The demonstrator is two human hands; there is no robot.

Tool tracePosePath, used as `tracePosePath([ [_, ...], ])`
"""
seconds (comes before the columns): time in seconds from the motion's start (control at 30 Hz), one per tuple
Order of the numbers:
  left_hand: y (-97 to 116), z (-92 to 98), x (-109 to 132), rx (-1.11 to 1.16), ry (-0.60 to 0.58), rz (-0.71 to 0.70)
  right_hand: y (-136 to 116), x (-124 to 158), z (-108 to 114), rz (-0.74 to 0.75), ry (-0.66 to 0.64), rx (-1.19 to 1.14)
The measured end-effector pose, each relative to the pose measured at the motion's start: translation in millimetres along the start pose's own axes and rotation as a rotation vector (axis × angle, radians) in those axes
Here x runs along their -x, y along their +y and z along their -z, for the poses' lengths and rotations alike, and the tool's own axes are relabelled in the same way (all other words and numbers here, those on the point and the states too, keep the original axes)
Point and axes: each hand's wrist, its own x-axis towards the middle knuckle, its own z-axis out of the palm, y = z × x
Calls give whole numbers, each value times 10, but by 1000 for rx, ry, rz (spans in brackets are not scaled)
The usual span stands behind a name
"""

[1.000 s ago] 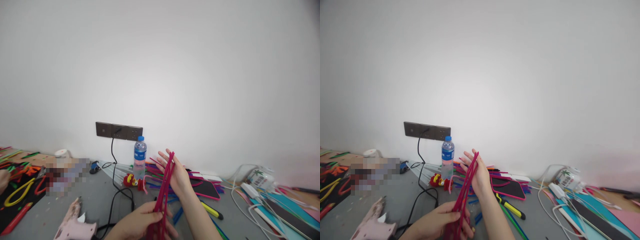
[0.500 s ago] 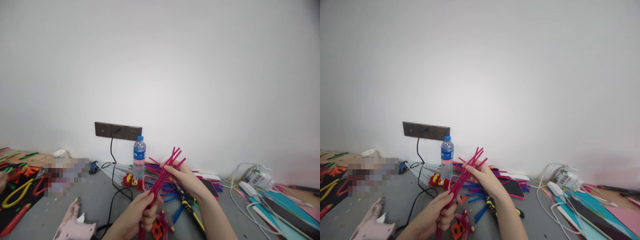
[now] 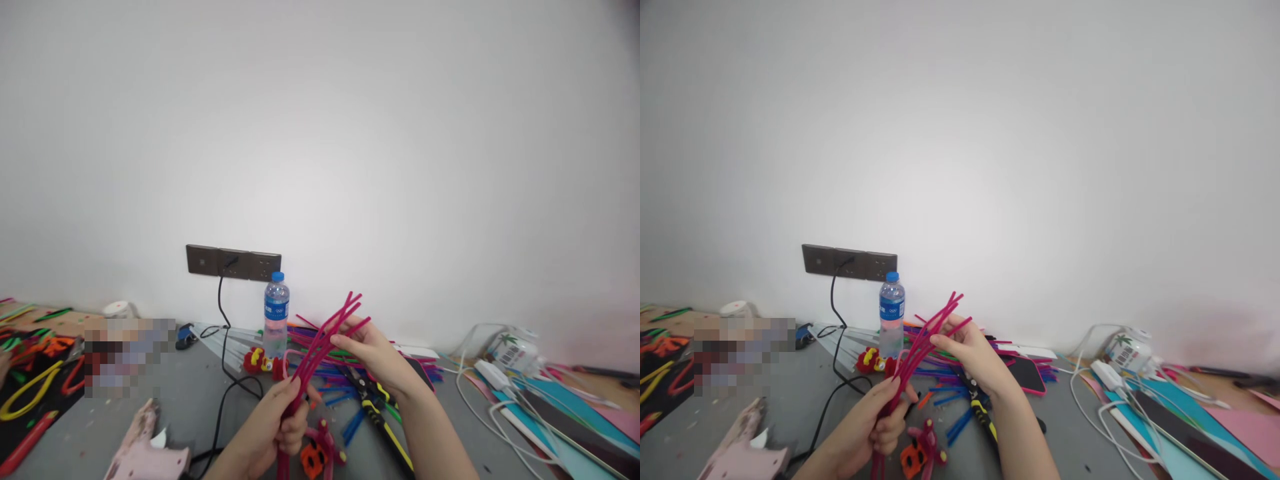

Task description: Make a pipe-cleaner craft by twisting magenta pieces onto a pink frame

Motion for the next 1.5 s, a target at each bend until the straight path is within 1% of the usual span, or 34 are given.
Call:
tracePosePath([
  [0.07, 14, -9, 9, 0, 13, 7, -4, 10, 0, 19, -17, -17],
  [0.13, 17, -11, 8, 3, 18, 11, -11, 11, -11, 0, -18, -31],
  [0.23, 2, -2, -10, -4, 14, 4, -15, -6, -34, -35, 25, -26],
  [0.37, -35, 14, -31, -63, 7, -12, -2, -34, -50, -36, 110, -37],
  [0.5, -58, 22, -31, -110, 2, -20, 4, -40, -43, -62, 116, -76],
  [0.63, -72, 32, -34, -138, 3, -35, 4, -47, -37, -55, 121, -44],
  [0.73, -82, 41, -43, -143, 13, -43, 4, -60, -30, 3, 186, -10],
  [0.83, -78, 33, -47, -124, 33, -52, 9, -57, 8, 27, 263, -51],
  [0.9, -67, 18, -48, -104, 43, -75, 16, -44, 47, 4, 252, -82],
  [1.0, -51, -4, -47, -92, 59, -109, 20, -26, 83, -31, 197, -84],
  [1.1, -49, -13, -44, -95, 63, -111, 0, -24, 64, -40, 183, -71],
  [1.2, -57, -8, -39, -113, 75, -114, -31, -33, 27, -44, 204, -38],
  [1.3, -68, 11, -35, -157, 81, -121, -49, -44, 18, -50, 249, 57],
  [1.4, -82, 36, -35, -213, 68, -118, -46, -56, 37, -28, 323, 154],
  [1.5, -95, 57, -39, -228, 44, -103, -34, -69, 58, 8, 363, 180],
])
